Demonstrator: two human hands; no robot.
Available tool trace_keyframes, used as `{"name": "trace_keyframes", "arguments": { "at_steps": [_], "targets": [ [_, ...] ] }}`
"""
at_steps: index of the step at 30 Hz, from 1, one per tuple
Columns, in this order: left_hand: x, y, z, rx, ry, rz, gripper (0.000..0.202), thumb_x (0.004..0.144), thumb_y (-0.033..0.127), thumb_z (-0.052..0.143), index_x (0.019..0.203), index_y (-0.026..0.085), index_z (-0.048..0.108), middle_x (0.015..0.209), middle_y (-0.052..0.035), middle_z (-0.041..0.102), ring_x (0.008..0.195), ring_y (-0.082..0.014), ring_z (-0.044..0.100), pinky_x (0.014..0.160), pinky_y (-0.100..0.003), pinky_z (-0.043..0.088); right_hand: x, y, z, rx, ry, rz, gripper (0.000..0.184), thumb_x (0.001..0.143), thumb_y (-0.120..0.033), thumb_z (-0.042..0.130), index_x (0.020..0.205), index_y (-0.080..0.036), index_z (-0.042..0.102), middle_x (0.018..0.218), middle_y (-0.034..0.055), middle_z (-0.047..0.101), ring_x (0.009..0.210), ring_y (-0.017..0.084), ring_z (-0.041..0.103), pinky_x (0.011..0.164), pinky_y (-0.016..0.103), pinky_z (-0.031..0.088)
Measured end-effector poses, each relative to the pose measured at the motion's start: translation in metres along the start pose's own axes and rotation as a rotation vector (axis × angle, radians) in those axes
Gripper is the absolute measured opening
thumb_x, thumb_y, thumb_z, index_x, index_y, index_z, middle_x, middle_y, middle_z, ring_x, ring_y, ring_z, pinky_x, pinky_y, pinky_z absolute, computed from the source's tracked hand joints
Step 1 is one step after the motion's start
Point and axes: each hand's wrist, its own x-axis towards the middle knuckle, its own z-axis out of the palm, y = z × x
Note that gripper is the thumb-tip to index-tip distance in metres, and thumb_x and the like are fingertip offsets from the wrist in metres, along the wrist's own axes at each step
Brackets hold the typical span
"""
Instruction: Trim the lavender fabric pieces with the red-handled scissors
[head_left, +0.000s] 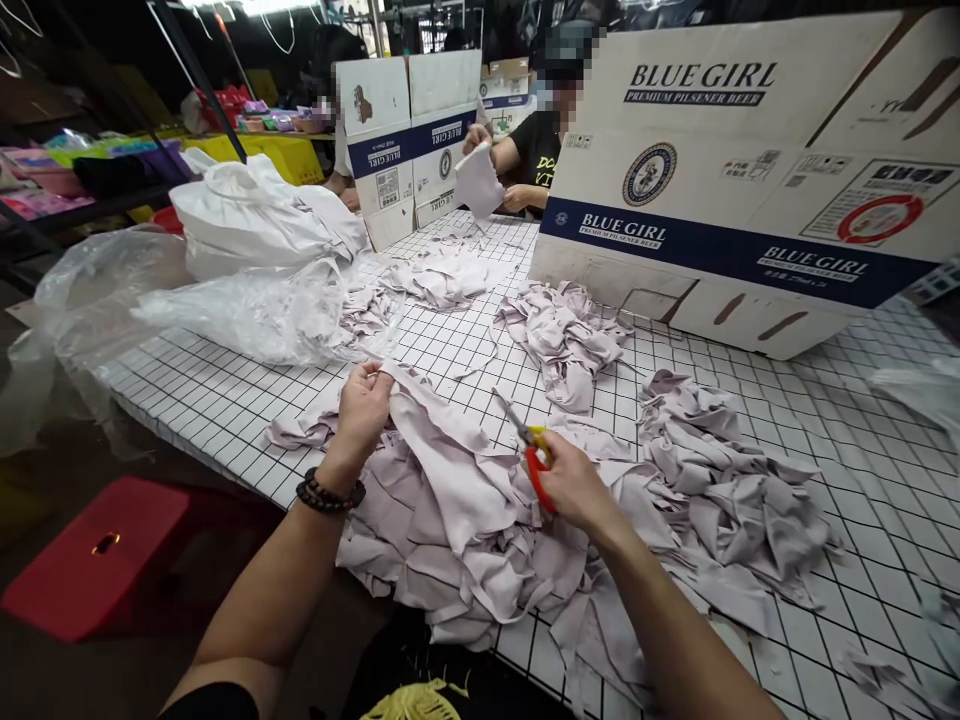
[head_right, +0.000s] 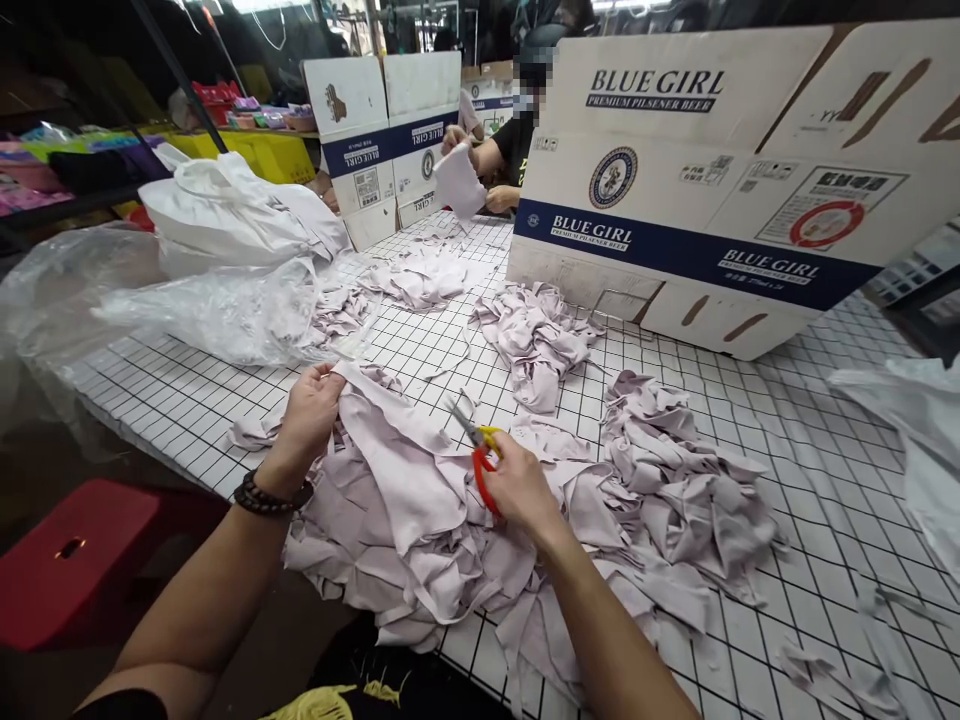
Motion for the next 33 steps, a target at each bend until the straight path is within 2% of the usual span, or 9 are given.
{"name": "trace_keyframes", "arguments": {
  "at_steps": [6,12,16,19,20,23,27,30,33],
  "targets": [
    [0.045,0.016,0.008,0.092,0.011,0.101,0.013,0.085,0.022,0.060,0.090,0.017,0.048,0.053,0.0087,0.051,0.032,-0.0057,0.040,0.033,-0.016,0.031,0.037,-0.005,0.002,0.089,-0.167,-0.021,0.020,0.060,-0.022,0.070,0.055,-0.020,0.051,0.051,-0.0064,0.049,0.051,0.010,0.040,0.048,0.023,0.028],
    [0.071,0.053,0.056,0.224,-0.104,0.192,0.011,0.085,0.016,0.062,0.094,0.015,0.057,0.071,0.0011,0.057,0.051,-0.0091,0.052,0.049,-0.021,0.044,0.014,-0.024,-0.026,0.408,-0.241,0.006,0.033,0.055,-0.032,0.083,0.071,-0.020,0.056,0.058,-0.0057,0.053,0.049,0.010,0.044,0.048,0.024,0.035],
    [0.009,0.046,0.072,0.421,-0.227,0.288,0.010,0.081,0.019,0.068,0.089,0.014,0.064,0.089,-0.0064,0.062,0.072,-0.0146,0.056,0.067,-0.027,0.048,-0.008,-0.025,-0.014,0.663,-0.078,-0.007,0.039,0.061,-0.040,0.081,0.075,-0.021,0.050,0.061,-0.0086,0.046,0.046,0.006,0.037,0.050,0.023,0.035],
    [-0.069,0.018,0.057,0.496,-0.743,0.027,0.041,0.092,0.045,0.050,0.071,0.014,0.067,0.063,-0.0029,0.059,0.056,-0.0134,0.053,0.056,-0.026,0.044,-0.023,-0.018,0.004,0.779,0.039,0.005,0.038,0.064,-0.040,0.079,0.076,-0.021,0.049,0.061,-0.0088,0.044,0.046,0.005,0.035,0.049,0.023,0.033],
    [-0.092,0.008,0.050,0.428,-0.804,-0.065,0.047,0.094,0.049,0.044,0.076,0.013,0.069,0.063,-0.0030,0.060,0.056,-0.0138,0.054,0.055,-0.026,0.043,-0.028,-0.016,0.010,0.801,0.067,0.013,0.038,0.064,-0.040,0.079,0.075,-0.021,0.049,0.059,-0.0088,0.044,0.047,0.006,0.036,0.048,0.022,0.032],
    [-0.138,-0.016,0.037,0.281,-0.632,-0.033,0.043,0.093,0.048,0.047,0.083,0.014,0.070,0.079,-0.0057,0.064,0.068,-0.0149,0.056,0.062,-0.026,0.045,-0.043,-0.014,0.027,0.819,0.155,0.026,0.038,0.063,-0.038,0.082,0.072,-0.020,0.050,0.055,-0.0087,0.045,0.047,0.007,0.037,0.045,0.021,0.030],
    [-0.151,-0.028,0.033,0.342,-0.405,0.093,0.027,0.086,0.042,0.063,0.094,0.016,0.069,0.094,-0.0052,0.062,0.065,-0.0109,0.050,0.063,-0.024,0.044,-0.058,-0.020,0.044,0.760,0.273,-0.048,0.034,0.070,-0.036,0.080,0.073,-0.020,0.051,0.063,-0.0058,0.054,0.053,0.008,0.045,0.050,0.021,0.038],
    [-0.148,-0.030,0.031,0.377,-0.380,0.141,0.026,0.083,0.040,0.067,0.096,0.018,0.070,0.094,-0.0041,0.061,0.056,-0.0083,0.044,0.056,-0.023,0.042,-0.064,-0.021,0.050,0.747,0.289,-0.101,0.029,0.076,-0.036,0.075,0.074,-0.021,0.050,0.069,-0.0041,0.059,0.060,0.010,0.052,0.058,0.022,0.045],
    [-0.149,-0.030,0.027,0.334,-0.415,0.177,0.021,0.086,0.036,0.065,0.094,0.020,0.075,0.100,-0.0074,0.066,0.077,-0.0144,0.060,0.073,-0.027,0.049,-0.065,-0.020,0.052,0.757,0.287,-0.117,0.028,0.075,-0.035,0.077,0.075,-0.021,0.052,0.070,-0.0038,0.061,0.063,0.011,0.054,0.061,0.022,0.048]
  ]
}}
